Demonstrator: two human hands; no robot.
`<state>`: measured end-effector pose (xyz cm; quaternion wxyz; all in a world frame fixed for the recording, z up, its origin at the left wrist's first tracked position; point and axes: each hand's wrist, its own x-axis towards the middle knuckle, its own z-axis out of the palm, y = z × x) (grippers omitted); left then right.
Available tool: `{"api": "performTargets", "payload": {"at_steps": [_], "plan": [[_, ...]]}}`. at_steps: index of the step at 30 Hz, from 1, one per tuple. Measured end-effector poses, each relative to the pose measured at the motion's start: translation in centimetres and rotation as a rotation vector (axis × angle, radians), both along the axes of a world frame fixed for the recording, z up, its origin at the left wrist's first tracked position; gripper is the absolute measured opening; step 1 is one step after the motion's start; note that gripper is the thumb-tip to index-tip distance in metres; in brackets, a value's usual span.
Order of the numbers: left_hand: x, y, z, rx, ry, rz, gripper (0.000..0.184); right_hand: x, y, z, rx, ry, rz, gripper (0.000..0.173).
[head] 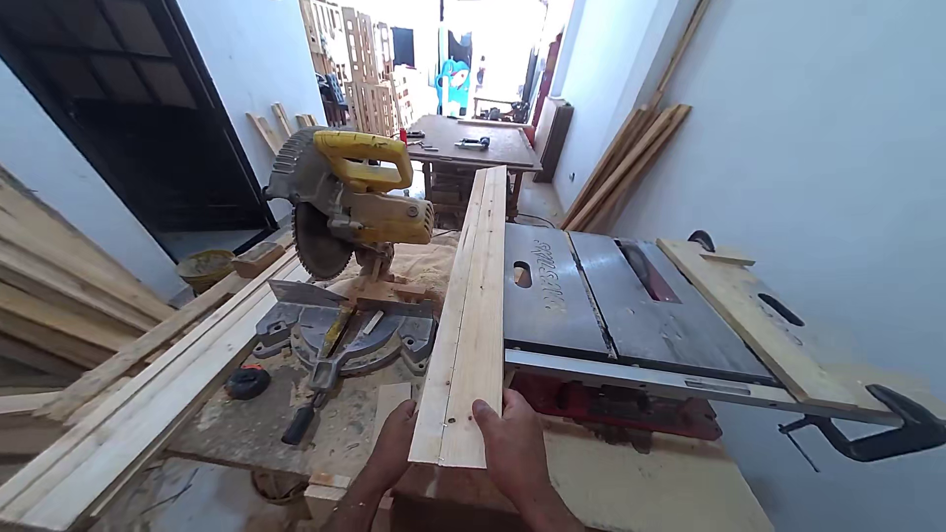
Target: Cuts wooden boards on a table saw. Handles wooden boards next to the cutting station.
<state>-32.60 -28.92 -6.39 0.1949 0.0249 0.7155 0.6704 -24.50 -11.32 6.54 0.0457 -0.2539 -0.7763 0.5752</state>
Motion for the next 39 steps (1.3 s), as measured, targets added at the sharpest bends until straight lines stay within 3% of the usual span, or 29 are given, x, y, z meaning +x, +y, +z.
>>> {"api": "performTargets", "payload": {"at_steps": [2,6,8,14,18,25,28,29,31,33,34,36,39], "plan": [[0.7,0.2,-0.2,-0.016,0.036,-0.023,0.033,-0.4,-0.6,-0.5,0.037,-0.017,-0.007,0.025],[3.2,-0.1,-2.0,-0.018,0.131,-0.016,0.057,-0.6,-2.1,-3.3,0.041,-0.024,-0.027,0.023],[3.5,-0.4,-3.2,-0.018,0.184,0.005,0.06,-0.3,-2.3,-4.9,0.021,-0.032,-0.023,0.024],[2.1,-1.1,-5.8,-0.045,0.011,0.035,0.031,1.0,-2.2,-8.0,-0.028,-0.092,-0.031,0.022],[0.2,-1.4,-5.8,-0.132,-0.077,0.013,0.035,2.1,-2.9,-9.5,-0.019,-0.101,-0.039,0.024],[-2.1,-0.8,-4.0,-0.264,-0.007,-0.027,0.049,1.5,-2.4,-9.9,0.041,-0.05,-0.038,0.025],[-2.0,-1.2,-1.1,-0.395,-0.077,0.029,0.073,-1.0,-0.9,-10.0,0.191,-0.072,0.04,0.036],[-1.5,-1.8,0.4,-0.464,-0.085,0.048,0.078,-1.2,-0.2,-10.4,0.241,-0.117,0.089,0.048],[-0.7,-4.0,3.4,-0.539,-0.008,0.117,0.067,-1.0,0.9,-10.3,0.407,-0.235,0.22,0.086],[-0.2,-8.1,4.4,-0.576,0.103,0.216,0.053,0.5,0.1,-9.1,0.656,-0.286,0.286,0.102],[0.2,-10.3,3.9,-0.604,0.162,0.273,0.05,1.6,-0.7,-8.4,0.762,-0.245,0.314,0.098],[1.9,-14.3,1.6,-0.684,0.202,0.377,0.045,4.3,-2.8,-7.9,0.812,-0.148,0.433,0.076],[5.3,-16.9,-4.0,-0.79,0.213,0.302,0.037,6.0,-7.1,-11.4,0.628,-0.149,0.731,0.044]]}}
